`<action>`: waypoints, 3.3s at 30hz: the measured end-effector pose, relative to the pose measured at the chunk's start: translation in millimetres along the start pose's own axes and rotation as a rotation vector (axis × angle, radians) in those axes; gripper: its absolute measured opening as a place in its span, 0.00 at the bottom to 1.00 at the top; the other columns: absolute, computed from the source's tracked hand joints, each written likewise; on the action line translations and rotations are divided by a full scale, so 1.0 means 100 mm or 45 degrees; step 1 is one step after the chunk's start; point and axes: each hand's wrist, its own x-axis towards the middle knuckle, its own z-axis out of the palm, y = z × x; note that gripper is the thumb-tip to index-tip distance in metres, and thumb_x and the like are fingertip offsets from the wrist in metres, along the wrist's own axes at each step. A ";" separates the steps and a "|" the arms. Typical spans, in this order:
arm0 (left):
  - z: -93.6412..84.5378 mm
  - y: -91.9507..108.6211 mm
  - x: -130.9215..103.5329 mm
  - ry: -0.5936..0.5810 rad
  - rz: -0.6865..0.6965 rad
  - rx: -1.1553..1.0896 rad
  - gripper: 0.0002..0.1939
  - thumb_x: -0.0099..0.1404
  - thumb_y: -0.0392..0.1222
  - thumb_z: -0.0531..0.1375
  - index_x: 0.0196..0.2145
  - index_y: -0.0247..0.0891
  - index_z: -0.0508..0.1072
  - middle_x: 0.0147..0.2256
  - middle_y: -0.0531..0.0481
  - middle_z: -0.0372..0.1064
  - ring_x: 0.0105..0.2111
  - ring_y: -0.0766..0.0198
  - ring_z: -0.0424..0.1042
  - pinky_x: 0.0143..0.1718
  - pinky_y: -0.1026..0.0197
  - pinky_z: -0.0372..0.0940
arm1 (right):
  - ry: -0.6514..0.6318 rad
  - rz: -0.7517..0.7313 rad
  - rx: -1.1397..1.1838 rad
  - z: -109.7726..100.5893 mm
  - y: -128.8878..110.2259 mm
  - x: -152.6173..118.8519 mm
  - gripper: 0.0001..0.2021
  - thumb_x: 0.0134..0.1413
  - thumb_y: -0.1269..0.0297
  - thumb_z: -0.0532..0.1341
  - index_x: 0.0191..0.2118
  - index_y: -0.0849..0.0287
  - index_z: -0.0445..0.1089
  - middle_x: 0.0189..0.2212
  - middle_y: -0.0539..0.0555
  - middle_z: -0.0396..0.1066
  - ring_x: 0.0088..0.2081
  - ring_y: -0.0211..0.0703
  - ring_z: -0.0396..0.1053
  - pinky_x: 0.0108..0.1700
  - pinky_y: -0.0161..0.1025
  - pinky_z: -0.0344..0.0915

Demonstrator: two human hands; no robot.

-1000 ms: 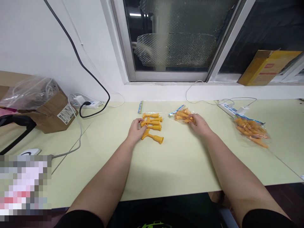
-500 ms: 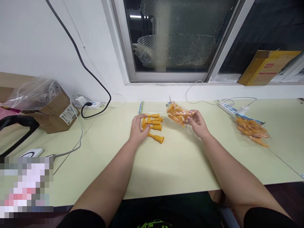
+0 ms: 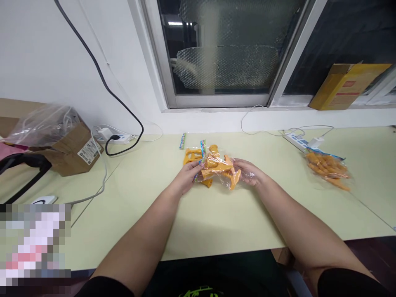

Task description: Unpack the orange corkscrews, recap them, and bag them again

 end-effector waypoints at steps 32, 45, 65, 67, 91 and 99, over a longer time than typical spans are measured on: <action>0.04 0.08 -0.01 0.545 0.575 -0.025 0.23 0.61 0.58 0.69 0.34 0.43 0.62 0.40 0.49 0.78 0.40 0.57 0.80 0.39 0.56 0.75 | 0.231 -0.313 -0.912 -0.28 0.17 0.19 0.12 0.51 0.56 0.68 0.39 0.56 0.74 0.37 0.52 0.77 0.39 0.44 0.72 0.43 0.41 0.68; -0.07 0.31 0.03 0.532 0.460 -0.668 0.13 0.62 0.42 0.71 0.34 0.39 0.69 0.36 0.51 0.80 0.37 0.63 0.81 0.46 0.57 0.76 | 0.232 -0.279 -1.042 -0.32 0.22 0.22 0.09 0.55 0.62 0.65 0.41 0.57 0.73 0.42 0.54 0.76 0.42 0.45 0.73 0.47 0.42 0.68; -0.72 0.52 0.12 0.855 0.522 -1.028 0.10 0.71 0.35 0.56 0.29 0.38 0.68 0.35 0.48 0.81 0.45 0.63 0.82 0.55 0.58 0.74 | 0.242 -0.309 -1.149 -0.30 0.19 0.19 0.08 0.57 0.64 0.66 0.42 0.57 0.75 0.45 0.56 0.76 0.42 0.45 0.74 0.48 0.42 0.71; -0.75 0.49 0.13 0.842 0.530 -1.051 0.09 0.71 0.35 0.55 0.31 0.38 0.69 0.35 0.48 0.80 0.44 0.64 0.82 0.54 0.59 0.75 | 0.240 -0.315 -1.140 -0.31 0.20 0.20 0.08 0.56 0.64 0.66 0.42 0.57 0.75 0.45 0.56 0.76 0.42 0.45 0.74 0.47 0.43 0.71; -0.41 0.42 0.08 0.472 0.131 -1.099 0.15 0.77 0.36 0.48 0.49 0.33 0.73 0.35 0.45 0.80 0.32 0.67 0.81 0.32 0.70 0.75 | 0.224 -1.128 -1.064 0.17 0.11 -0.07 0.28 0.58 0.56 0.68 0.62 0.50 0.62 0.57 0.61 0.65 0.52 0.54 0.68 0.52 0.53 0.69; -0.08 0.09 0.08 0.606 0.300 -0.466 0.22 0.67 0.43 0.67 0.53 0.48 0.60 0.39 0.53 0.78 0.37 0.61 0.82 0.36 0.61 0.76 | 0.186 -0.811 -0.631 0.18 0.05 -0.05 0.18 0.62 0.46 0.58 0.48 0.54 0.72 0.51 0.59 0.75 0.54 0.55 0.71 0.58 0.51 0.67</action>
